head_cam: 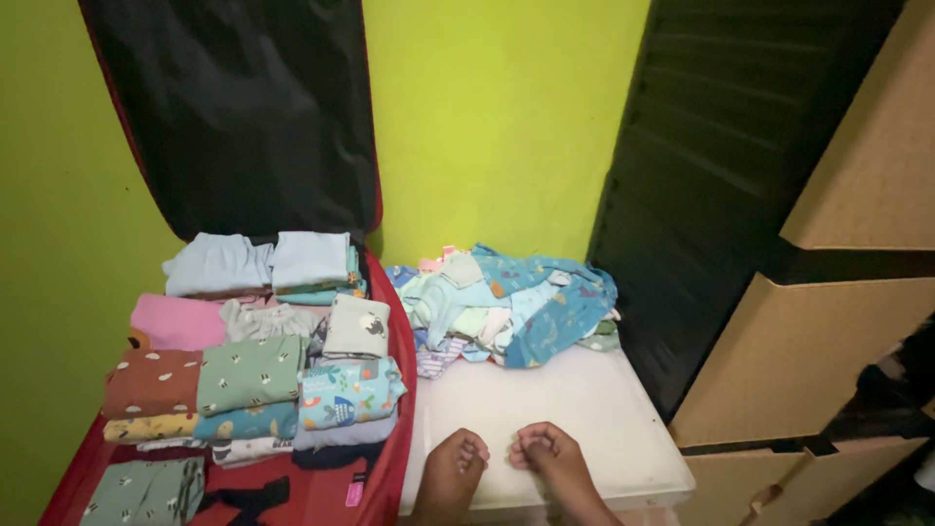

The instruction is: The person folds various small baby garments, including onesies and pants, on a white surface next to an open red suitcase. They smooth each item, fold it into a compact square, and place it into the suitcase, continuing this process for multiple items.

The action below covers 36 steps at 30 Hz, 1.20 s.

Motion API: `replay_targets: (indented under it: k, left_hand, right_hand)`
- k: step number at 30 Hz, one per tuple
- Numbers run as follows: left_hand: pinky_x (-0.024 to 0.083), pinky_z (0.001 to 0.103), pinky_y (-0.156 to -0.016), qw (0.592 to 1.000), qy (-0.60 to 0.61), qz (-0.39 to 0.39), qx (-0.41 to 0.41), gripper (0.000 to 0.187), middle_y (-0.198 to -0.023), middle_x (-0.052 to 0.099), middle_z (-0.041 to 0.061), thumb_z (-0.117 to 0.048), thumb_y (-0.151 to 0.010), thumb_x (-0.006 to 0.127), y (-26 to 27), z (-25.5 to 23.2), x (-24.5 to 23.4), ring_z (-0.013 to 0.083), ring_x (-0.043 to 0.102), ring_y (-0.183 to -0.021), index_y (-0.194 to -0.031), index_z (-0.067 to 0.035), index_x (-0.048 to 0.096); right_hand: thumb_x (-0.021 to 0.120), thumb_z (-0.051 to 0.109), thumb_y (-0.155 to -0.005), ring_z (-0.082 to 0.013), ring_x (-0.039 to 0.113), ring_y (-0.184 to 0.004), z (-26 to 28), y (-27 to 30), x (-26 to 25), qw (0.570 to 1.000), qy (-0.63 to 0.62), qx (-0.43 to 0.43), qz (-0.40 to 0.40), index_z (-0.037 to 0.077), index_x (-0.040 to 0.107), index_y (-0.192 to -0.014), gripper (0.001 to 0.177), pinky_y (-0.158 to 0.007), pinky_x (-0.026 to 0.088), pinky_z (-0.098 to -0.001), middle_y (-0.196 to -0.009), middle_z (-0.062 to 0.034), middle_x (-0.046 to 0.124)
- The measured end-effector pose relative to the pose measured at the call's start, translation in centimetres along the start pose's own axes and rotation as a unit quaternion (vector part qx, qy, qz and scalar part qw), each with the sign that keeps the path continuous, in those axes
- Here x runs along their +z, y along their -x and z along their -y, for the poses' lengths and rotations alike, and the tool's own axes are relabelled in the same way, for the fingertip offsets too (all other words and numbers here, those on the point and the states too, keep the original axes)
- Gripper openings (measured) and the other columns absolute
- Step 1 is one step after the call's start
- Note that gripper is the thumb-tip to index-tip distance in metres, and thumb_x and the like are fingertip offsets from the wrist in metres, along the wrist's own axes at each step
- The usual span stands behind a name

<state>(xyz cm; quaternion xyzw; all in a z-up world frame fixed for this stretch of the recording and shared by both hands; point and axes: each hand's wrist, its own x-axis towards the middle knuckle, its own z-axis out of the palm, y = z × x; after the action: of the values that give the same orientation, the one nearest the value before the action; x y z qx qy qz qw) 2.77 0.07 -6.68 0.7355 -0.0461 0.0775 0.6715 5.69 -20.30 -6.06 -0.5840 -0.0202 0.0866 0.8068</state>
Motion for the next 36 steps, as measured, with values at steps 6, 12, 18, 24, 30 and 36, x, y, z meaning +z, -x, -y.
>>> replay_targets:
  k: [6, 12, 18, 24, 30, 36]
  left_hand:
    - [0.052, 0.023, -0.062, 0.999, -0.01, 0.027, 0.015, 0.006, -0.071, 0.064, 0.0, -0.005, -0.091, 0.064, -1.5, 3.2, -0.3, 0.0067, 0.063, -0.065, -0.086, -0.006, 0.066]
    - [0.048, 0.024, -0.058, 0.995, -0.01, 0.087, 0.053, 0.012, -0.069, 0.063, 0.001, -0.011, -0.096, 0.065, -4.5, 9.3, -0.4, 0.0084, 0.058, -0.062, -0.086, -0.004, 0.066]
    - [0.049, 0.025, -0.059, 0.99, 0.011, 0.144, -0.009, 0.012, -0.07, 0.064, 0.003, -0.013, -0.095, 0.066, -8.4, 10.7, 0.6, 0.0101, 0.06, -0.063, -0.087, -0.004, 0.065]
    - [0.051, 0.027, -0.061, 0.982, 0.06, 0.17, -0.056, 0.013, -0.072, 0.065, 0.005, -0.014, -0.095, 0.067, -8.4, 8.6, 0.6, 0.0118, 0.062, -0.064, -0.089, -0.003, 0.065]
    - [0.052, 0.028, -0.062, 0.974, 0.112, 0.175, -0.087, 0.015, -0.073, 0.066, 0.006, -0.016, -0.095, 0.068, -8.7, 11.3, 0.6, 0.0136, 0.064, -0.065, -0.09, -0.002, 0.064]
    - [0.053, 0.029, -0.063, 0.944, 0.267, 0.169, -0.099, 0.018, -0.074, 0.068, 0.008, -0.017, -0.094, 0.069, -7.0, 12.9, -0.4, 0.0153, 0.065, -0.066, -0.092, -0.001, 0.064]
  right_hand:
    - [0.061, 0.009, -0.098, -0.0232, 0.067, -0.076, 2.9, -3.7, -0.4, 0.998, -0.031, -0.039, -0.049, -0.004, 0.063, -0.102, 0.015, -0.076, 0.057, -0.037, -0.09, -0.0161, 0.069]
    - [0.059, 0.008, -0.094, -0.0237, 0.07, -0.082, 5.7, -11.4, -4.3, 0.986, -0.02, -0.024, -0.162, 0.001, 0.064, -0.107, 0.015, -0.079, 0.057, -0.0376, -0.096, -0.0142, 0.071]
    - [0.058, 0.007, -0.093, -0.023, 0.07, -0.081, 6.7, -17.0, -6.8, 0.969, -0.059, -0.037, -0.238, 0.003, 0.062, -0.114, 0.022, -0.07, 0.058, -0.038, -0.098, -0.0122, 0.07]
    - [0.062, 0.009, -0.094, -0.0199, 0.063, -0.069, 4.9, -20.4, -8.4, 0.968, -0.148, -0.005, -0.205, 0.003, 0.063, -0.107, 0.014, -0.056, 0.051, -0.0345, -0.084, -0.0076, 0.063]
    - [0.069, 0.016, -0.097, -0.0178, 0.051, -0.061, 3.6, -21.4, -8.1, 0.963, -0.135, -0.022, -0.232, 0.006, 0.059, -0.092, 0.014, -0.052, 0.042, -0.0341, -0.076, -0.0069, 0.054]
    - [0.063, 0.018, -0.092, -0.0151, 0.062, -0.095, 9.5, -21.8, -5.8, 0.945, 0.087, -0.187, -0.253, 0.01, 0.067, -0.107, 0.018, -0.086, 0.047, -0.0314, -0.102, 0.0001, 0.07]
